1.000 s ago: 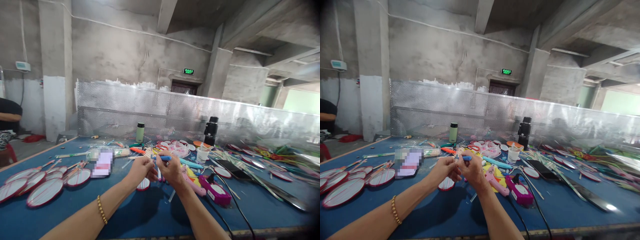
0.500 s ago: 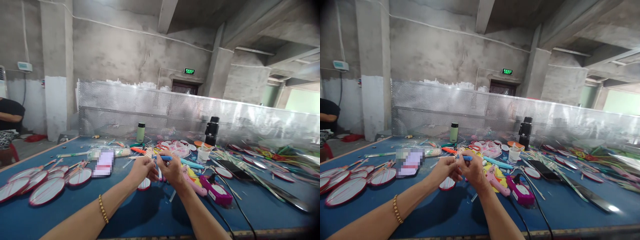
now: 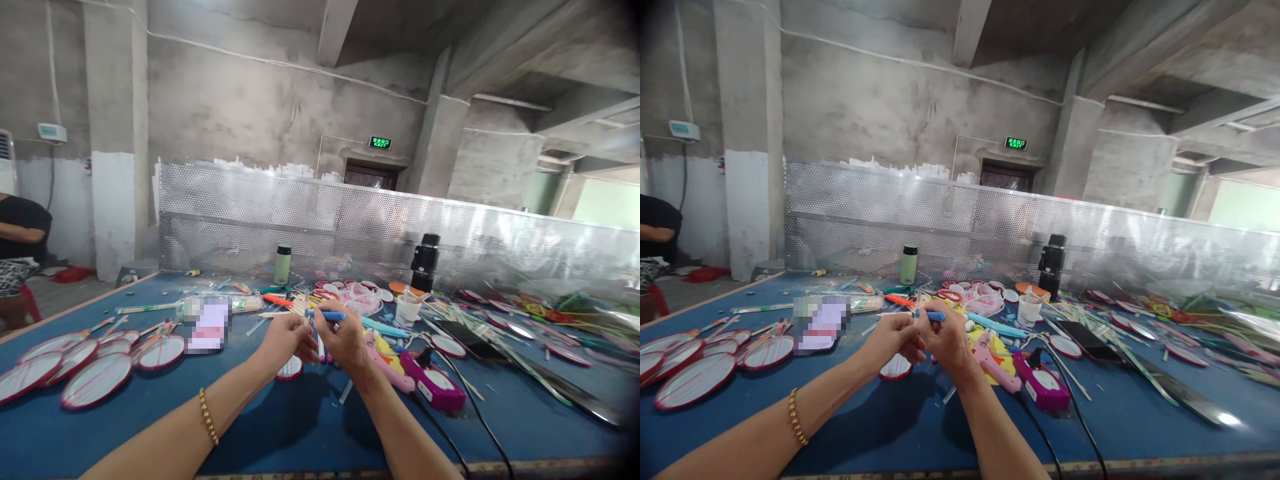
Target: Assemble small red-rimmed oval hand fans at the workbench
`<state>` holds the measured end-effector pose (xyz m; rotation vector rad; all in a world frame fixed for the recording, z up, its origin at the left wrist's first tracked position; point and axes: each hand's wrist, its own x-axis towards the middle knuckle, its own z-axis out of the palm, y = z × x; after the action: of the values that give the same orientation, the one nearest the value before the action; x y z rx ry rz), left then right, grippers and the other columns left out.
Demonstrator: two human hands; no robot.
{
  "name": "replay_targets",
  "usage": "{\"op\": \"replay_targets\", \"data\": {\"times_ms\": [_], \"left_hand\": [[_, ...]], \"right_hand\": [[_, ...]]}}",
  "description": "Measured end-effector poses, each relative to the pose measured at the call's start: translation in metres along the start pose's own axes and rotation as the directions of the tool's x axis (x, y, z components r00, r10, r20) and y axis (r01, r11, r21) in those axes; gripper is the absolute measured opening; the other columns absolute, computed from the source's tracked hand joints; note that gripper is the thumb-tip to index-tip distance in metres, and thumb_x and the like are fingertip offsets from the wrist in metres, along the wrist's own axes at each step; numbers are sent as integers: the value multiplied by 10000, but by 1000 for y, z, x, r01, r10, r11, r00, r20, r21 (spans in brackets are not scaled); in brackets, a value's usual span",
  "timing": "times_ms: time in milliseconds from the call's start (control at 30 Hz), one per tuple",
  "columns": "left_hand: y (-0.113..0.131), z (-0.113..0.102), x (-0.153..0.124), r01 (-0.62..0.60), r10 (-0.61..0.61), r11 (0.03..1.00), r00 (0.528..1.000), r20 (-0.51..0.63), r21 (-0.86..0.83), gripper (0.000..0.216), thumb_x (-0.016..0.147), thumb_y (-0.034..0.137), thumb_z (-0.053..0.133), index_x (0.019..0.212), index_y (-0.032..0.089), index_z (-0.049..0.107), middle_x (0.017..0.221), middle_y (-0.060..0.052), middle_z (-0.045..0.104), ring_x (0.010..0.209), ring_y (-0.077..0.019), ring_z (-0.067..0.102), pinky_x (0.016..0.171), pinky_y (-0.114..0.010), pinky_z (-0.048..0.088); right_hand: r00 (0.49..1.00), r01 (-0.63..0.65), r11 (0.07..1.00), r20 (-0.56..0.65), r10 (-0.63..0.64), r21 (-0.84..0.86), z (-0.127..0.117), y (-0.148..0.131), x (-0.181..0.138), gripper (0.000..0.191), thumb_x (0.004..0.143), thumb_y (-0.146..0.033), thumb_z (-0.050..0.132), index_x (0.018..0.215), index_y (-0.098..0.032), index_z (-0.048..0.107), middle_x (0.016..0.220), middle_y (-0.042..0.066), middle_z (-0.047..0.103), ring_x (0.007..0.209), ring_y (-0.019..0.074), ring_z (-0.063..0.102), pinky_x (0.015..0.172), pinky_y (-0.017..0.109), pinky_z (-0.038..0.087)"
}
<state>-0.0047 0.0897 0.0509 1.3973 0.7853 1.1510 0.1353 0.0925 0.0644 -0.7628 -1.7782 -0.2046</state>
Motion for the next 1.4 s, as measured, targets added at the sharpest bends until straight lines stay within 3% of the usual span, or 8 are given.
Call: {"op": "replay_targets", "data": {"times_ms": [1167, 1400], "left_hand": [[-1, 0, 0, 1, -1, 1000, 1000, 12, 7, 274, 714, 376, 661, 690, 178, 474, 579, -43, 676, 478, -199, 682, 444, -270, 526], [0, 1, -1, 8, -8, 1000, 1000, 2, 0, 191, 757, 307, 606, 695, 169, 489, 581, -49, 681, 478, -202, 683, 448, -277, 527]], "right_hand": [[999, -14, 1000, -41, 14, 2, 1, 1, 3, 155, 860, -236, 518, 721, -193, 572, 626, -27, 542, 507, 90, 429, 516, 222, 370], [999, -14, 1000, -36, 14, 6, 1, 2, 2, 142, 856, -229, 526, 723, -194, 563, 612, -30, 535, 490, 88, 420, 498, 225, 355]]}}
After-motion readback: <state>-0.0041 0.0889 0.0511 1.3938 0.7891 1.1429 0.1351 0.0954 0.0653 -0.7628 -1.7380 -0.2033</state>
